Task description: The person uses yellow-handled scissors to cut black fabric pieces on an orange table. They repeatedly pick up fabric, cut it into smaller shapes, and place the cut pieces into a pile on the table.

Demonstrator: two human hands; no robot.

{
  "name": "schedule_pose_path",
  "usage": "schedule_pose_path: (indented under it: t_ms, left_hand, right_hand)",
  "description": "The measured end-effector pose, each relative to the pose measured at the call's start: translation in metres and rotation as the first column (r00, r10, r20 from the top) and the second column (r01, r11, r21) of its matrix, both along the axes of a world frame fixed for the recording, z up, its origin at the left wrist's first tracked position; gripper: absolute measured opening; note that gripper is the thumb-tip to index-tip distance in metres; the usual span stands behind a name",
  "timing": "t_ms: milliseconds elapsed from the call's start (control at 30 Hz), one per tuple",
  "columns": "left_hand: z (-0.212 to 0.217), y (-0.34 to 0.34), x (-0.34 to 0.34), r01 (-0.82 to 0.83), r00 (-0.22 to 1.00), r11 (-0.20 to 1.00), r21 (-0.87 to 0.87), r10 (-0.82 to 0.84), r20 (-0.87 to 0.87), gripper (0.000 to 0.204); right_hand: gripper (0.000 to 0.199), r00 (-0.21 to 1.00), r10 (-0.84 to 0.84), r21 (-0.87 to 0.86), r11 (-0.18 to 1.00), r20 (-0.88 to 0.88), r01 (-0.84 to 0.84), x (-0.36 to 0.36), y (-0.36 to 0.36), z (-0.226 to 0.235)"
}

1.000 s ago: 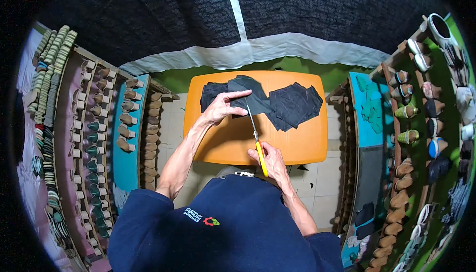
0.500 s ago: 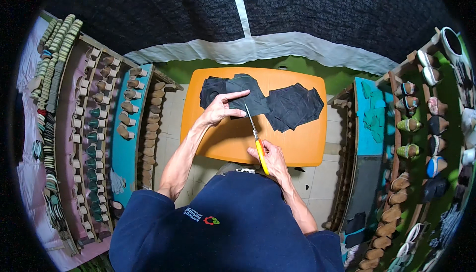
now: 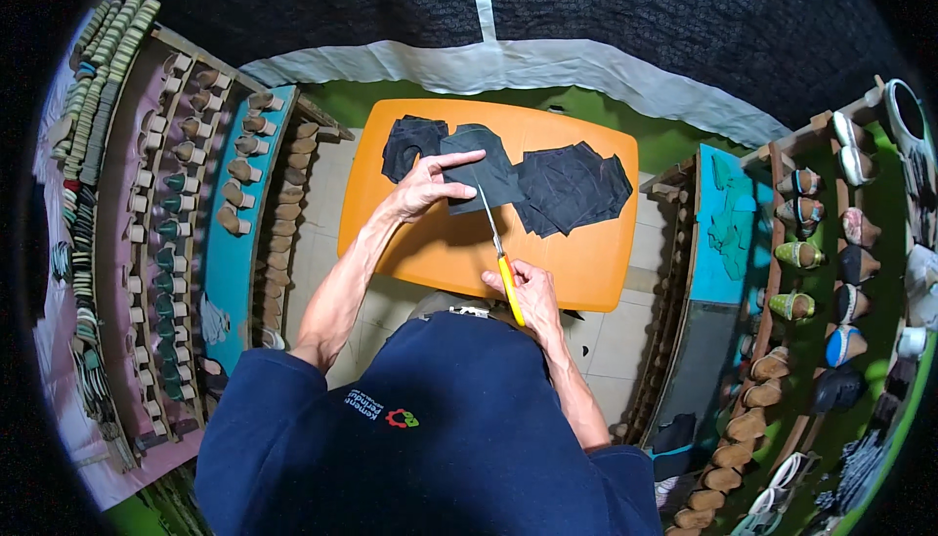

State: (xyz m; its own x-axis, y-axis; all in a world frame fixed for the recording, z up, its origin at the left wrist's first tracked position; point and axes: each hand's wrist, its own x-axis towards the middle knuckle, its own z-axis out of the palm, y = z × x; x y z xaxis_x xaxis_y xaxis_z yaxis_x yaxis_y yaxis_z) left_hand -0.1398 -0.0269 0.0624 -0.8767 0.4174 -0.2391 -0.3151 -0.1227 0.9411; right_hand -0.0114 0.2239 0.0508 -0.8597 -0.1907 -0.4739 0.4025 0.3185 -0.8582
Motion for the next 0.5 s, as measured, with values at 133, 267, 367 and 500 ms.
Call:
schedule_pose_path:
  t_ms: [133,267,367,500]
  left_hand:
    - [0.008,0.004,0.007,0.034,0.999,0.999,0.028,-0.034,0.011,0.069]
    - [-0.015,0.005,0.014,0.062,0.997,0.997,0.034,-0.064,0.036,0.071]
    - [-0.028,0.008,0.021,0.038,0.999,0.999,0.027,-0.039,0.037,0.072]
    - [-0.033,0.011,0.025,0.011,0.988,0.997,0.082,-0.024,0.153,0.075]
  right_hand:
    - [0.053,0.999,0.027,-0.023,0.999,0.035,-0.026,0.002,0.002,-0.011]
    - [0.054,0.997,0.042,-0.044,0.998,0.058,-0.039,0.002,-0.002,-0.018]
    - [0.054,0.994,0.045,-0.06,0.997,0.099,-0.039,0.002,-0.003,-0.029]
    - [0.054,0.988,0.037,-0.08,0.997,0.153,-0.025,0.004,0.0,-0.028]
